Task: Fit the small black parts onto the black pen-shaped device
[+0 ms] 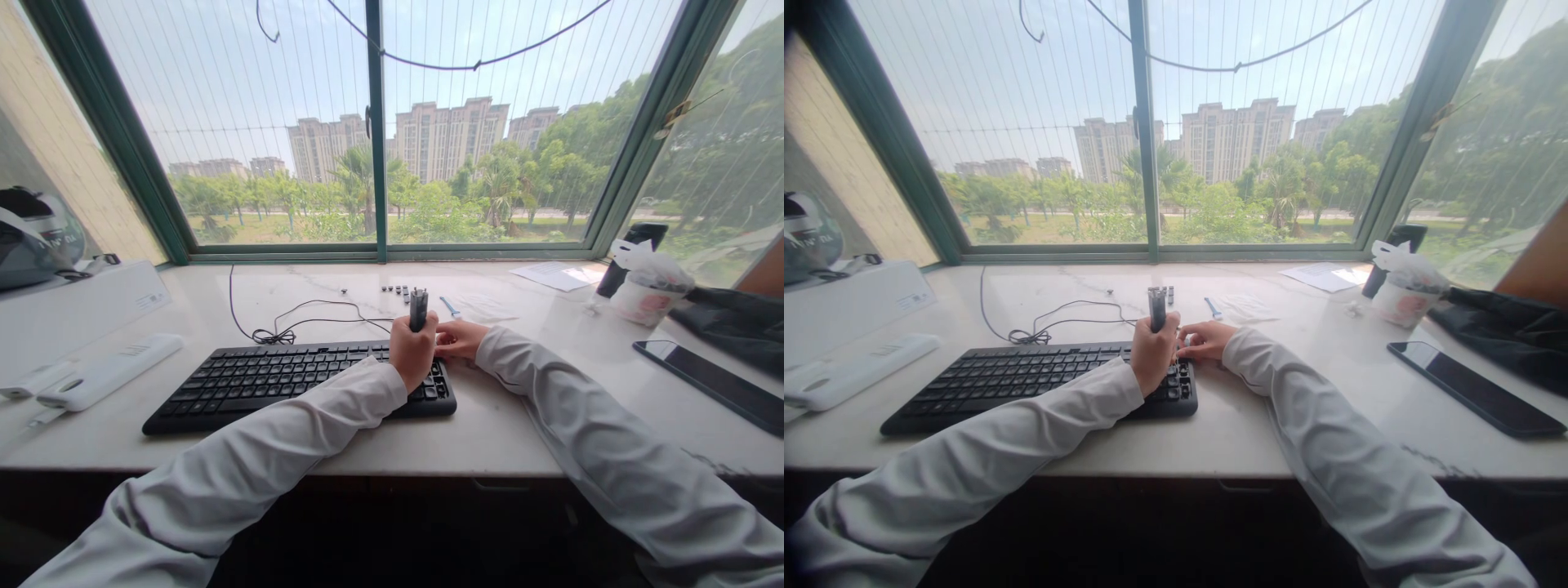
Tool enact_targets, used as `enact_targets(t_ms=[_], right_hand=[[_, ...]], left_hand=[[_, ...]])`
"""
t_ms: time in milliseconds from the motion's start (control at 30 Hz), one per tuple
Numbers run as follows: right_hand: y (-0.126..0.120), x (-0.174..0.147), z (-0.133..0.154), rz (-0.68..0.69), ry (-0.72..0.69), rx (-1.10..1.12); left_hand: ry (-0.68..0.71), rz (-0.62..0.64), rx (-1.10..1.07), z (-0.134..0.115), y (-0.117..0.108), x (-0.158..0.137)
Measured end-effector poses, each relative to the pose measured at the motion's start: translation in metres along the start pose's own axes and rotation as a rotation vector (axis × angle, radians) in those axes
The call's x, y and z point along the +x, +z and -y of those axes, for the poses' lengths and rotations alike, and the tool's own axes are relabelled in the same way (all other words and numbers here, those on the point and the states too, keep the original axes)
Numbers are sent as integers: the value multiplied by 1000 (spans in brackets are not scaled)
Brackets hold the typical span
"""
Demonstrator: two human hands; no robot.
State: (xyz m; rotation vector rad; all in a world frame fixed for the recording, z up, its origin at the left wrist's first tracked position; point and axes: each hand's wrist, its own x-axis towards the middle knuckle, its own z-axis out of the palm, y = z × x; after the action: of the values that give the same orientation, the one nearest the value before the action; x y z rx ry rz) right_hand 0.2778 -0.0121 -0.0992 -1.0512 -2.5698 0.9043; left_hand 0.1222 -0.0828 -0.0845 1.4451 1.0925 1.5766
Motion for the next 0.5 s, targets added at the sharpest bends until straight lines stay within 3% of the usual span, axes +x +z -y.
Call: enact_targets(t_ms=[200, 267, 400, 500], right_hand=[[0, 2, -1, -7, -4, -27], [0, 1, 2, 5, 19, -5], [-2, -3, 10, 23, 68, 49], [-5, -7, 19, 5, 23, 33]], left_hand=[[258, 135, 95, -24, -10, -12], [295, 101, 99, -30, -14, -11], [188, -3, 74, -26, -19, 7], [88, -25, 0, -18, -23, 23]])
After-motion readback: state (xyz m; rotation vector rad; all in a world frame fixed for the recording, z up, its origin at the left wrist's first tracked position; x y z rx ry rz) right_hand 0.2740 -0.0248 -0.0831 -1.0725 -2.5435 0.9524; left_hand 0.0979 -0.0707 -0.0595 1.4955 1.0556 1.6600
